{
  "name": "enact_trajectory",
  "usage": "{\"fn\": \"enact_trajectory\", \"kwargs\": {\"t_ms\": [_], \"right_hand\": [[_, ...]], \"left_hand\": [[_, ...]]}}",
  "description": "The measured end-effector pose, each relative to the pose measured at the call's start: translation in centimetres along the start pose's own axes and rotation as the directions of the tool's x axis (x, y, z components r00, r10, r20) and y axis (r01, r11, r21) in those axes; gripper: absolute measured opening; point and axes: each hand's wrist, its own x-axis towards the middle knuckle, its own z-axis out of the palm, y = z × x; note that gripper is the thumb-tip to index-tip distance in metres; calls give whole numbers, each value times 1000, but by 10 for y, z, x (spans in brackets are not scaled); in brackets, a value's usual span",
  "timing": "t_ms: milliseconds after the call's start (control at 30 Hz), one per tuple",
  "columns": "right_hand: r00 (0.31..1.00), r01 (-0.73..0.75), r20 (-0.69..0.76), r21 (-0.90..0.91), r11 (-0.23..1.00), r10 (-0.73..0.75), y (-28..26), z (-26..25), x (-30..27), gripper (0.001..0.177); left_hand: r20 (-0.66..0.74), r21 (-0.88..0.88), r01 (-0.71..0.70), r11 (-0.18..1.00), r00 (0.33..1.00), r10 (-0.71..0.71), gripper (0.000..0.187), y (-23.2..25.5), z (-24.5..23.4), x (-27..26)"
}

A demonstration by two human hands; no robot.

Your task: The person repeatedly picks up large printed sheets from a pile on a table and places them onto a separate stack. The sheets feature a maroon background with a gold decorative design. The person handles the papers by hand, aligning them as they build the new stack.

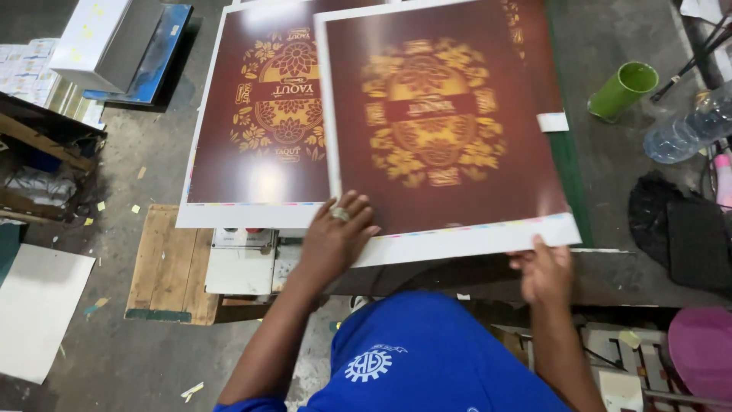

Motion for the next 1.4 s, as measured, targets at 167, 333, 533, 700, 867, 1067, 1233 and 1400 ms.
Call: {"fn": "enact_trajectory", "kwargs": {"t_ms": [167,333,533,700,867,1067,1233,1400], "right_hand": [[995,33,-94,-47,998,-37,-15,-64,-12,27],[983,-3,-183,-54,999,-7,-11,-124,-28,26],[984,-36,-176,-36,999,29,-11,-160,-51,27],[983,-56,-185,-200,978,18,2,-162,-55,30],[985,-62,-170,-251,966,20,6,-128,-27,34],[987,-123,-129,-255,959,93,9,-111,51,32],[973,-207,-136,-161,965,186,21,-118,71,36],[970,-205,-182,-264,943,160,49,-102,35,55]], "left_hand": [[52,121,1,993,999,-7,61,-25,-23,-11],[23,345,-10,938,1000,2,43,-61,-6,-18],[-249,191,114,975,966,-64,18,-57,-42,2],[42,201,77,977,995,-87,18,-50,-48,4],[111,233,14,972,993,-41,26,-48,-46,-1],[-34,229,70,971,997,-64,24,-48,-50,1],[-304,211,173,962,947,-103,18,-47,-66,1],[-409,189,144,971,911,-55,28,-40,-46,-15]]}}
